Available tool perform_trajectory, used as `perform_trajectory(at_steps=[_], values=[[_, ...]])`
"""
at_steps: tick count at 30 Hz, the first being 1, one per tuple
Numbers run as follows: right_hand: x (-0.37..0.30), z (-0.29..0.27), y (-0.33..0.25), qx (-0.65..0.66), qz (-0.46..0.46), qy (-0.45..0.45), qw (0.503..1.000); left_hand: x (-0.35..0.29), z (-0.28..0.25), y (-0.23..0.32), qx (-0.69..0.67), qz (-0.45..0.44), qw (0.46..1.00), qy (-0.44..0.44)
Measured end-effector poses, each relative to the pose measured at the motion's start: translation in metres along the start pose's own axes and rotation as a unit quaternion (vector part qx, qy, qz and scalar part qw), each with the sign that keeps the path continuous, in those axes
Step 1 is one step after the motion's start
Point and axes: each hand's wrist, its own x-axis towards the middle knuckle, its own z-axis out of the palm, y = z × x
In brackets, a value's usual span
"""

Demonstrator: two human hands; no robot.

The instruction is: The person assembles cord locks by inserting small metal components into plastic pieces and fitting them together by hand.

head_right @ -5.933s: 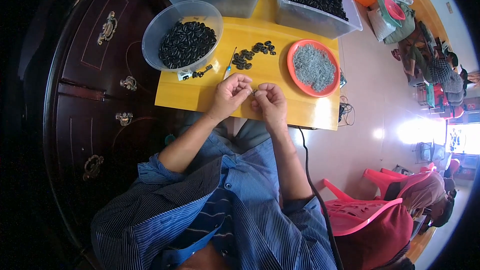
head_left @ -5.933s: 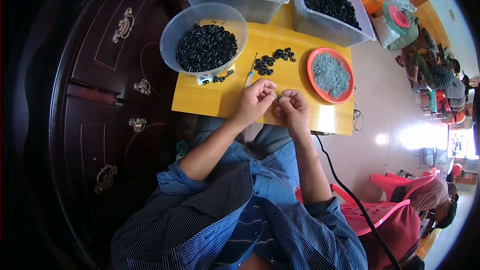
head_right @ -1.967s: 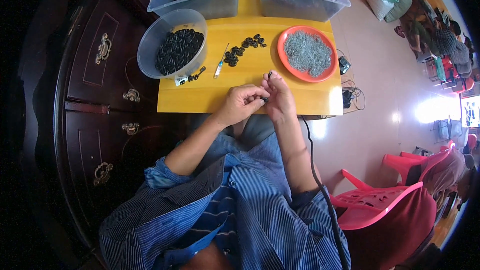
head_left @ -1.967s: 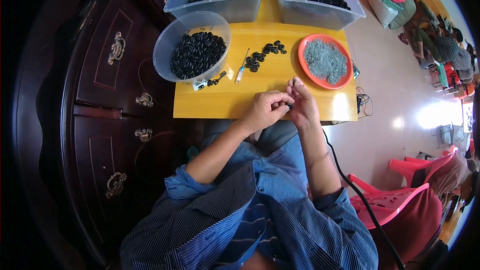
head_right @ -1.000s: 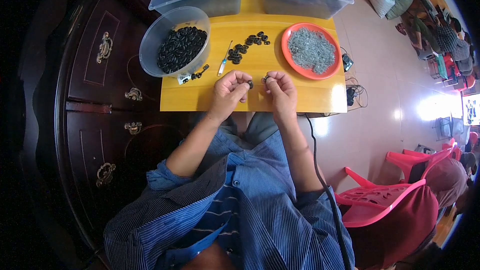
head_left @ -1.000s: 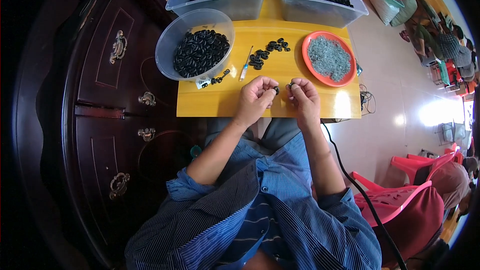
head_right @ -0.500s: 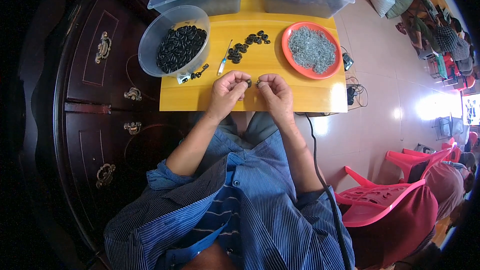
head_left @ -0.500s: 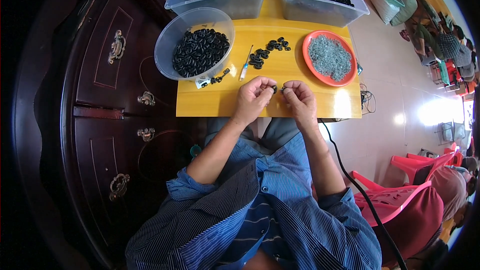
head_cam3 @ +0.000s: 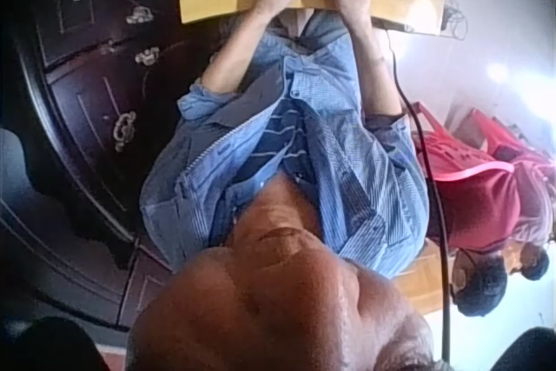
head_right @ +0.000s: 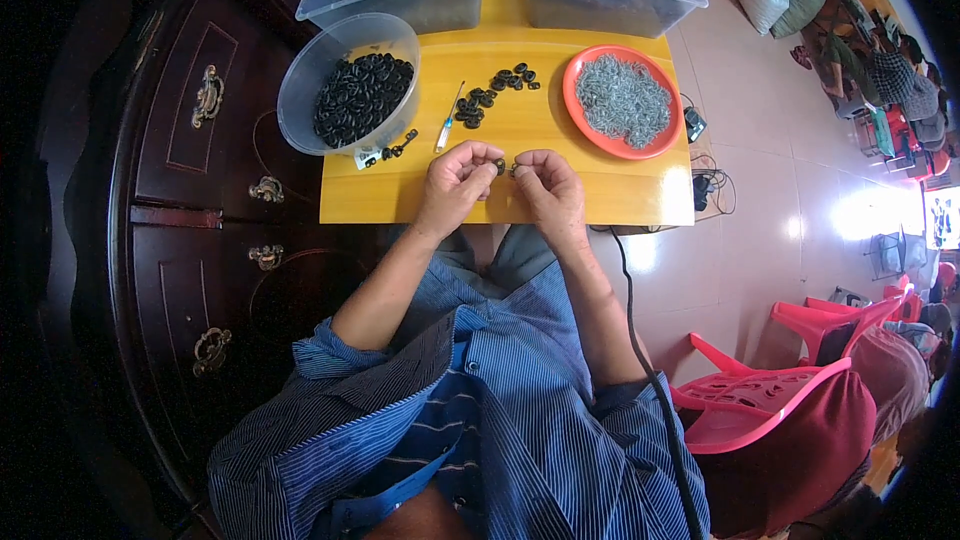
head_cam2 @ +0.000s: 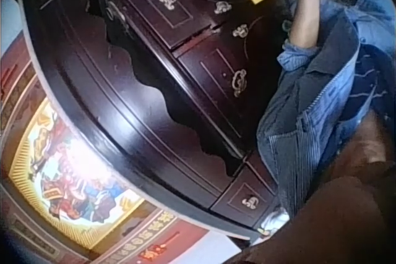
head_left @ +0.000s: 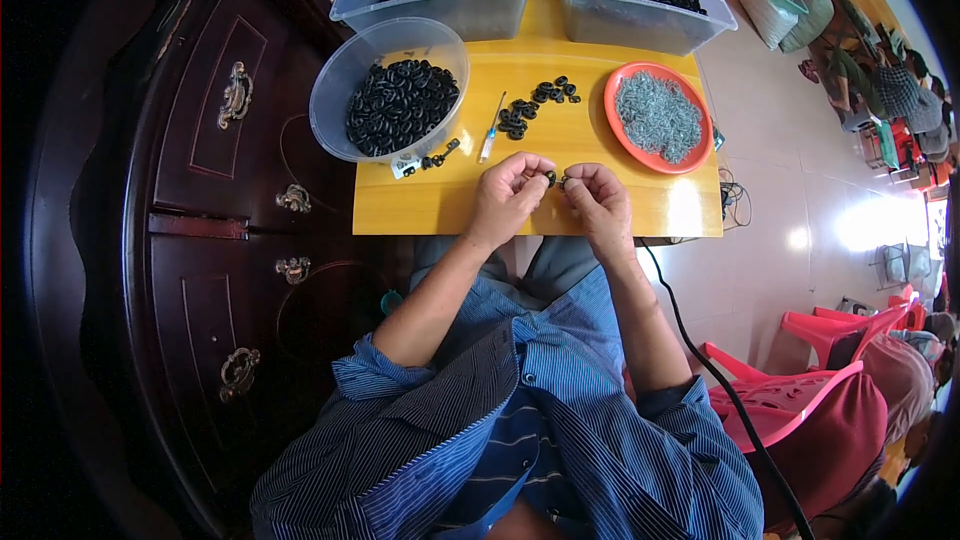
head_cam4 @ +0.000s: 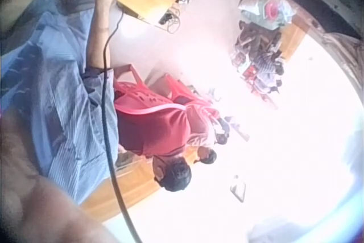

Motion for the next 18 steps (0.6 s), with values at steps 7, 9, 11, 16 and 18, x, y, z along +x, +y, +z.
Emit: perform_trajectory(at_steps=[7, 9, 11, 16, 18], values=[[0.0013, -0.0013, 0.0028, -0.009, -0.003, -0.004, 1.000, 0.0008, -0.0001, -0.0026, 0.007, 0.001, 1.000, -0.007], [0.0005, -0.0008, 0.0012, -0.015, 0.000, -0.004, 1.000, 0.0016, 0.0000, -0.0038, 0.009, 0.001, 1.000, -0.007], [-0.0002, -0.0004, -0.0003, -0.020, 0.003, -0.004, 1.000, 0.0023, 0.0010, -0.0038, 0.010, -0.009, 1.000, -0.019], [-0.0011, 0.0021, -0.0023, -0.014, 0.013, -0.004, 1.000, 0.0026, -0.0006, -0.0046, 0.024, -0.001, 0.999, -0.026], [-0.0013, 0.0022, -0.0035, -0.018, 0.015, -0.001, 1.000, 0.0041, -0.0023, -0.0040, 0.030, 0.006, 0.999, -0.034]])
